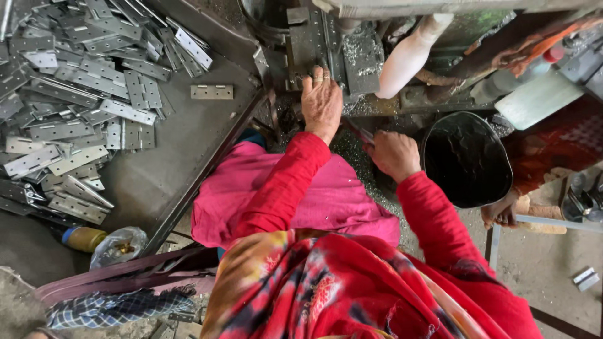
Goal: The person operates a press machine to shape metal hinge components. They repeatedly pick up a metal piece, place it into the press, and activate the machine to form the hinge, then remove the finished piece.
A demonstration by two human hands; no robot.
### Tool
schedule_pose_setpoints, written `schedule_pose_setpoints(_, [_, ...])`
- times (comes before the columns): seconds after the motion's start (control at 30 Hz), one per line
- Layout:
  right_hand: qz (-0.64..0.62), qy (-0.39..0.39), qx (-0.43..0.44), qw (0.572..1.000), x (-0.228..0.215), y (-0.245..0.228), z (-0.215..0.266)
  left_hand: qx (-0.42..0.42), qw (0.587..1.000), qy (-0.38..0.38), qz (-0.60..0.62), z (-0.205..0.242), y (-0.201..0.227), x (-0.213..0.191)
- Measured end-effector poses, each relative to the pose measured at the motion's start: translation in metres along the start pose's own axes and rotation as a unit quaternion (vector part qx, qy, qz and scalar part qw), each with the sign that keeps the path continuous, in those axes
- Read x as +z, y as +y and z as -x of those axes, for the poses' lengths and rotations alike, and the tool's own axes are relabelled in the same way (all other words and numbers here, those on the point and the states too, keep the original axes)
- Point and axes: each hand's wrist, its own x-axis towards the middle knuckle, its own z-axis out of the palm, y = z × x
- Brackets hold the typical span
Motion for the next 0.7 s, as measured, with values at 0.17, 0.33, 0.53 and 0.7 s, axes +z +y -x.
schedule_pose_setpoints(0.17, [-0.076, 0.032, 0.061, 0.995, 0.080, 0.004, 0.035, 0.020, 0.998, -0.064, -0.003, 0.013, 0.013, 0.004])
schedule_pose_setpoints(0.33, [-0.139, -0.025, 0.121, 0.983, 0.086, -0.001, 0.029, 0.011, 0.999, 0.036, 0.028, 0.023, 0.001, -0.003])
schedule_pose_setpoints(0.53, [-0.021, -0.003, 0.073, 0.997, 0.014, -0.007, 0.011, 0.017, 0.999, 0.000, 0.032, 0.003, 0.001, 0.011])
schedule_pose_setpoints(0.7, [-0.057, -0.003, 0.024, 0.998, -0.020, -0.017, 0.004, 0.013, 1.000, -0.018, 0.008, 0.005, 0.000, 0.015])
